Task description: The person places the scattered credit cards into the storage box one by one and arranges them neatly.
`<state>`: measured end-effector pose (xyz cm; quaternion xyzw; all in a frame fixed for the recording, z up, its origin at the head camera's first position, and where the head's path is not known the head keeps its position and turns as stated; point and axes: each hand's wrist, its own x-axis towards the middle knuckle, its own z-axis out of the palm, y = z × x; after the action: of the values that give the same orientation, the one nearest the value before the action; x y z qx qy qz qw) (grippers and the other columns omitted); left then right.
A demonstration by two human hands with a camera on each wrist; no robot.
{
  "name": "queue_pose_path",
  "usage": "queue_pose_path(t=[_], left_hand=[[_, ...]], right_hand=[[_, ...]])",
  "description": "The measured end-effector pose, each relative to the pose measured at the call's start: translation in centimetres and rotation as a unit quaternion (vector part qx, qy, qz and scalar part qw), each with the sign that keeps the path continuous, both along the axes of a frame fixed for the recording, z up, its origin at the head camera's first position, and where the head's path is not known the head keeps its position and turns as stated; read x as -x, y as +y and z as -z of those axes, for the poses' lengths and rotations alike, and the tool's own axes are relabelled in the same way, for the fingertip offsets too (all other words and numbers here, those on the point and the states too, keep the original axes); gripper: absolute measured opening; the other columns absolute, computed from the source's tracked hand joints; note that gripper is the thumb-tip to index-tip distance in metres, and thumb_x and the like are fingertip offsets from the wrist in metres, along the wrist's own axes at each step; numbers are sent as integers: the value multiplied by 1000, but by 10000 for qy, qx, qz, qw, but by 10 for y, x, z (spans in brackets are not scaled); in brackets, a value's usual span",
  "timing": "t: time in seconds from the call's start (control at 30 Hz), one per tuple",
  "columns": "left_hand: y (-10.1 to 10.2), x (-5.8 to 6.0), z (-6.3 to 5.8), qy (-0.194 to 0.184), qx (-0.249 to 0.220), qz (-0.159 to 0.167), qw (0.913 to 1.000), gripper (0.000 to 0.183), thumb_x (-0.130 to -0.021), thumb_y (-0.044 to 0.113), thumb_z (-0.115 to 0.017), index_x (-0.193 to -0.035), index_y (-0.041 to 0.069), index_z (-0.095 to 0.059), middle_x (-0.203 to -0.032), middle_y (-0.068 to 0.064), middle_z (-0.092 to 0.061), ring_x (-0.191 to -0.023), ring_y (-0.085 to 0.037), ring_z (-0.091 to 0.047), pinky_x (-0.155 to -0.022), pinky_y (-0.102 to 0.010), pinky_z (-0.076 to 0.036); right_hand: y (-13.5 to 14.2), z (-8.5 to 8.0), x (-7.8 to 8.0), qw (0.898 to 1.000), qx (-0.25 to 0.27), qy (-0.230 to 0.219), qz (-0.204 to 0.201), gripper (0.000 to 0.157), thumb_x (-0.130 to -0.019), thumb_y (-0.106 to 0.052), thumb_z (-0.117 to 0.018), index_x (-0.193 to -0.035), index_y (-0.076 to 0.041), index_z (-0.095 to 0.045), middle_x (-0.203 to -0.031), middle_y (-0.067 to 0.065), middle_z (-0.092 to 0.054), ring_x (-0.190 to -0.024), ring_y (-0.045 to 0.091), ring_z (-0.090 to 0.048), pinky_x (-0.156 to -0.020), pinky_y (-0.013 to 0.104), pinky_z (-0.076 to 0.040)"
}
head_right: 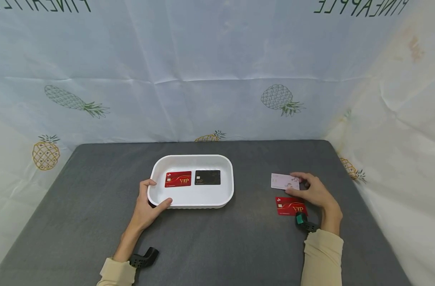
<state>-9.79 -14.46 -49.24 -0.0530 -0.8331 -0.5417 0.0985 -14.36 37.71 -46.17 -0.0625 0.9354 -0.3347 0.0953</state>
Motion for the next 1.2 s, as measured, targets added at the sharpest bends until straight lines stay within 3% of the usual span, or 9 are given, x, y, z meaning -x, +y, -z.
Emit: queue_pose_path(t=[0.2, 0.43, 0.57, 1.2], left_hand=[[-1, 0, 1, 25, 30, 16, 10000, 71, -77, 18, -84, -127, 3, -36, -136, -19, -54, -115, -29, -61, -94, -37, -50], [0, 1, 2, 65, 57, -14, 10000, 71, -76, 18, -85, -126, 3, -36, -135, -19, -55, -115, -30, -61, -94, -34, -50], [1, 1, 1, 58, 68, -70, 9999, 71, -76, 19, -85, -126, 4, -36, -136, -19, -54, -116, -30, -61, -94, -34, -51], [1, 1, 1, -22, 62, -121, 9999, 72, -75, 20, -85, -126, 7, -36, -137, -19, -52, -119, -31, -59, -95, -42, -50]], right_hand=[[0, -1, -1, 9998, -59, 122, 168, 63, -89, -33, -77, -141, -3, -56, -117, 17, -53, -101, 23, -41, -74, 28, -40], [-4, -4, -1, 9955, 233, 877, 263, 54, -87, -26, -81, -133, -5, -62, -112, 10, -56, -90, 9, -41, -71, 23, -38], [-10, -10, -1, 9926, 282, 1145, 280, 53, -86, -24, -82, -132, -5, -63, -111, 9, -56, -90, 9, -40, -71, 23, -37], [-42, -37, -3, 9853, 211, 1686, 178, 48, -85, -24, -84, -128, -10, -66, -106, 2, -58, -89, 6, -42, -74, 22, -36]])
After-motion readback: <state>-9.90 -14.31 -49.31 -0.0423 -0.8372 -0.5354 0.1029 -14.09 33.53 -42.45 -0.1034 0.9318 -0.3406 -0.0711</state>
